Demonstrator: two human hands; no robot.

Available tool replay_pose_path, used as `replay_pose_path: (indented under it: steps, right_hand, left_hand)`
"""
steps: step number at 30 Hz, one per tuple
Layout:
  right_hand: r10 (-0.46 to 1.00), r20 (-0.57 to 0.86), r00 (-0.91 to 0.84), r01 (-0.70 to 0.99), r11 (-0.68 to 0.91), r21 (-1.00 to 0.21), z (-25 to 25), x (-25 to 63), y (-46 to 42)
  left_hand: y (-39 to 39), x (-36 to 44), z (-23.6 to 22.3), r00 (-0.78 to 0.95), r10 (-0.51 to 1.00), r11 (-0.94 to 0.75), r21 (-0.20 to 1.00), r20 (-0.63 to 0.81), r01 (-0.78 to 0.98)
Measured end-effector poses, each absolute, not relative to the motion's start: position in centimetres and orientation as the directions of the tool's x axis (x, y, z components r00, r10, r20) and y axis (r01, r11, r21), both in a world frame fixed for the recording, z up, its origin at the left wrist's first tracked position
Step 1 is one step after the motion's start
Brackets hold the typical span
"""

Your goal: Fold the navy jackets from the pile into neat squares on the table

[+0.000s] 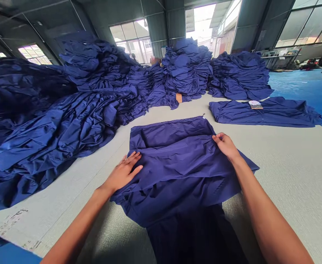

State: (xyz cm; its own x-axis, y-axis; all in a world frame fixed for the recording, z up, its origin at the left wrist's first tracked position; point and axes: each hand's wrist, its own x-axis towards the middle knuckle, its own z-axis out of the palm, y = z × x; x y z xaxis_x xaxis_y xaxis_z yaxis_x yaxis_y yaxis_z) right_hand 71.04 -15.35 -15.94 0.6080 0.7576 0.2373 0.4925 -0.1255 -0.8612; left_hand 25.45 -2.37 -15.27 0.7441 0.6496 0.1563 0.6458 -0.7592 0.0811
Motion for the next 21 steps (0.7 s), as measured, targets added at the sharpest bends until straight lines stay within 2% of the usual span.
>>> replay_pose_path:
  steps: [3,7,9,11,14,16,19,21]
  right_hand:
    - [0.76,0.233,0.607,0.409,-0.047,-0.911,-14.8,70.2,-15.6]
    - [0.788,0.163,0.594,0.352,-0.072,-0.933,-15.0,70.4,-16.3]
    - [0.809,0.13,0.574,0.406,-0.144,-0.902,-15.6,70.9,-16.6]
    - [0.83,0.035,0.557,0.45,-0.266,-0.853,-16.1,71.3,-16.8]
    - [0.814,-0.112,0.57,0.468,-0.433,-0.77,-16.1,71.4,-17.0]
    - [0.81,-0.159,0.565,0.463,-0.471,-0.751,-15.7,71.3,-16.9]
    - [0.828,-0.15,0.54,0.453,-0.436,-0.777,-15.1,71.4,-16.7]
    - [0.848,-0.073,0.524,0.49,-0.371,-0.789,-15.1,71.7,-16.6]
  left_hand:
    - [-1.6,28.0,-15.2,0.766,0.611,-0.792,0.126,0.2,0.598]
    - [-0.9,29.4,-17.6,0.758,0.634,-0.773,0.103,0.155,0.626]
    - [-1.0,29.2,-18.6,0.739,0.659,-0.752,0.076,0.14,0.655]
    - [-1.3,28.9,-18.8,0.732,0.67,-0.741,0.057,0.125,0.669]
    - [-1.8,28.7,-17.8,0.737,0.671,-0.741,0.062,0.077,0.668]
    - [-2.2,29.0,-16.7,0.739,0.673,-0.739,0.078,0.029,0.67]
    - [-2.9,29.9,-15.3,0.738,0.673,-0.739,0.092,0.044,0.668]
    - [-3.4,30.3,-15.1,0.748,0.658,-0.753,0.101,0.087,0.65]
